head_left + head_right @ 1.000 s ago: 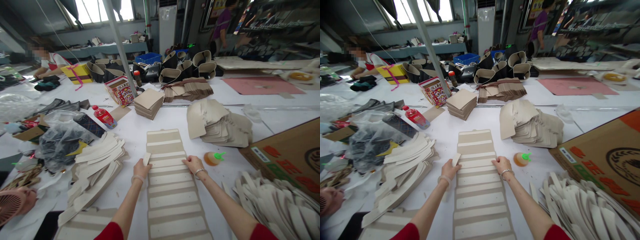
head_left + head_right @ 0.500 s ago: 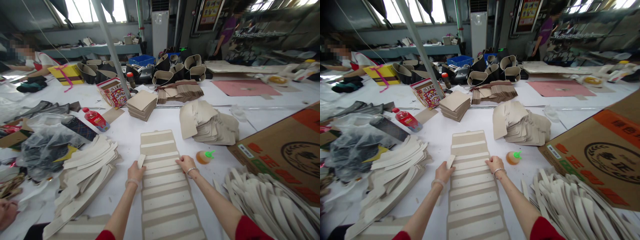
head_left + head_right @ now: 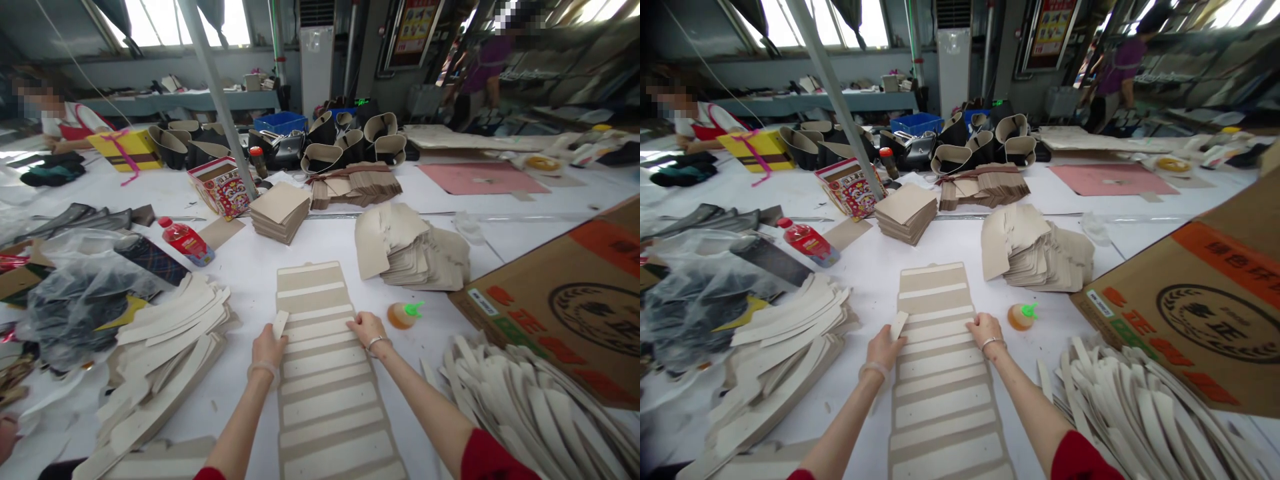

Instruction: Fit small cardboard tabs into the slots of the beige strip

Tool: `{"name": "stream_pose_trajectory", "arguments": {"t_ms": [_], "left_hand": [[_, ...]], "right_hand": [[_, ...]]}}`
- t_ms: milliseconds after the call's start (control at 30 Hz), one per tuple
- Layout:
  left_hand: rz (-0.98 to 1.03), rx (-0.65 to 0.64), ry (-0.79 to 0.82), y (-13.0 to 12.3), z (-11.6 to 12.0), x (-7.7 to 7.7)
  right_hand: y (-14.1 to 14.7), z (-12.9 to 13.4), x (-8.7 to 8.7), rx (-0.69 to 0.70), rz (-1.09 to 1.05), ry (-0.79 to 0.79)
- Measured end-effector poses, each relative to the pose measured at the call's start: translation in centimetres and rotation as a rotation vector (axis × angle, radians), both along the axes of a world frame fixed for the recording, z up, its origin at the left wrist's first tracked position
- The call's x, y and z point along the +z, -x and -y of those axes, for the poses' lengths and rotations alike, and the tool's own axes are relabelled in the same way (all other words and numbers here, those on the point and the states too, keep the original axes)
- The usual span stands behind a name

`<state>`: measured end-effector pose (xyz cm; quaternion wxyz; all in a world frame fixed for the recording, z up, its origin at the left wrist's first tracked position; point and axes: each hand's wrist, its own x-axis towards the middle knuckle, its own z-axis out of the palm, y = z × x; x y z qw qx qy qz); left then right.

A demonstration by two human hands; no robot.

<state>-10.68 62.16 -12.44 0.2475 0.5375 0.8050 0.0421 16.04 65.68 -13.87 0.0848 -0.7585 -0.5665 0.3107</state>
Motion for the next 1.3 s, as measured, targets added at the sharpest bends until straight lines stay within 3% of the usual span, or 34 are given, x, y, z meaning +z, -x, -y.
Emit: {"name": "stream_pose_trajectory", "arguments": {"t_ms": [267,567,733,967,1300], "left_hand": [[0.021,-0.118,-0.003,-1.1,-0.1,0.4],[-0.008,-0.122,0.002,-0.9,-0.4,-0.5],[0.000,-0.110,-0.004,-1.0,-0.3,-0.6],[0.006,-0.106,-0.015,-0.8,-0.2,-1.1],[-0.019,-0.106,0.015,-0.9,-0.4,-1.1]], "right_hand": [[1.5,-0.6,0.6,0.081,0.058,-0.011],[0.9,-1.9,0.3,0.069,-0.031,0.031],[0.2,-1.3,0.2,0.052,-0.153,0.060],[-0.5,0.1,-0.3,0.069,-0.118,-0.209],[-0.3,-0.5,-0.8,0.069,-0.119,-0.160]]}}
